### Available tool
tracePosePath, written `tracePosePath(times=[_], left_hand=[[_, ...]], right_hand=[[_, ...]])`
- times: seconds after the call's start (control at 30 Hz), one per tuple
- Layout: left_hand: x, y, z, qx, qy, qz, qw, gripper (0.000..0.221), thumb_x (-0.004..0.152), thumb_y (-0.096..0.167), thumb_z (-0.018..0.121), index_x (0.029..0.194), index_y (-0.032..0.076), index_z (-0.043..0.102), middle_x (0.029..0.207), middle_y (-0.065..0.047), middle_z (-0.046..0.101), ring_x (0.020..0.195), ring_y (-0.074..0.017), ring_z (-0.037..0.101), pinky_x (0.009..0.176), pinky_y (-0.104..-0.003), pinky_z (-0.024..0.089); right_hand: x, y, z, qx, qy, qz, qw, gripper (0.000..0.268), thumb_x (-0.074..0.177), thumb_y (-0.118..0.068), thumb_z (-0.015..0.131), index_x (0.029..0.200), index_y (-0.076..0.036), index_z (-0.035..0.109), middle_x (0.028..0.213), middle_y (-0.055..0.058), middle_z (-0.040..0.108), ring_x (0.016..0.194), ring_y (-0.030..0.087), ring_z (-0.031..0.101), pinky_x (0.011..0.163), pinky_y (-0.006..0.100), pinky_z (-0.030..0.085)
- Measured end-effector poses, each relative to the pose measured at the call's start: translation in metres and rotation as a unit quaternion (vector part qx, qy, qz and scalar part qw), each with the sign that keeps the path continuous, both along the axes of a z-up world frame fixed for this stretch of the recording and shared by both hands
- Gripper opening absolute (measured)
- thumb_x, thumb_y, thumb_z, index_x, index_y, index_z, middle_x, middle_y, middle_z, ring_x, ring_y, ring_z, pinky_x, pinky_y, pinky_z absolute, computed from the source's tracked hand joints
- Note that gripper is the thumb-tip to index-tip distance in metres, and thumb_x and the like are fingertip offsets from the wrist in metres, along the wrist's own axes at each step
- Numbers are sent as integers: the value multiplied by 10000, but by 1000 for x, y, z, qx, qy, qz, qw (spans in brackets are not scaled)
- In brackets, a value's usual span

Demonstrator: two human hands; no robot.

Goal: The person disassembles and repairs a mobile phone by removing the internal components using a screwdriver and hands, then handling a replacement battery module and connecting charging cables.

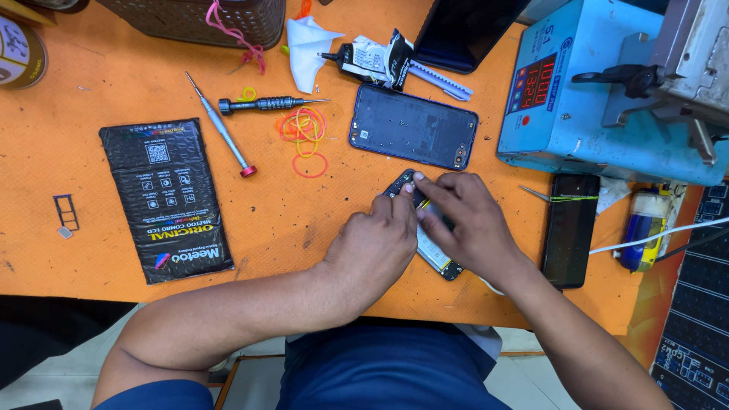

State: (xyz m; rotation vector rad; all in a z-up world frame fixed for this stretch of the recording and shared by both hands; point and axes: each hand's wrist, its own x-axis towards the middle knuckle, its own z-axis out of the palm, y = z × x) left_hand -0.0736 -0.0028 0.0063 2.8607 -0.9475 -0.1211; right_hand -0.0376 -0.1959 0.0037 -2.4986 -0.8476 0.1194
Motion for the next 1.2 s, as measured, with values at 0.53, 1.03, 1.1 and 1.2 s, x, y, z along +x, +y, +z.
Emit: tracePosePath(times=[0.53,1.03,1.1,1.2], left_hand=[[-1,0,-4,-6,11,5,1000,552,832,111,610,1307,-168,572,890,-100,617,800,-182,635,520,-262,571],[0,1,-4,-20,7,9,1000,550,827,108,629,1299,-170,582,879,-100,615,788,-176,632,491,-256,566],[0,1,-4,-31,19,7,999,529,838,118,628,1279,-172,589,874,-102,616,787,-180,631,490,-266,567],[-1,1,-5,-28,2,12,1000,539,823,117,629,1284,-160,591,867,-101,619,780,-183,632,484,-262,565]], right_hand=[[25,23,-11,98,276,-336,895,148,902,-151,795,901,-4,789,672,10,710,563,8,556,464,219,429],[57,21,1,77,403,-320,854,137,855,-111,810,823,11,754,734,36,740,613,41,634,528,209,519],[61,23,4,6,396,-317,862,164,830,-136,836,786,3,761,679,58,711,567,80,580,488,250,465],[64,24,4,-3,398,-316,861,178,818,-140,842,759,2,753,664,44,702,566,73,576,492,251,460]])
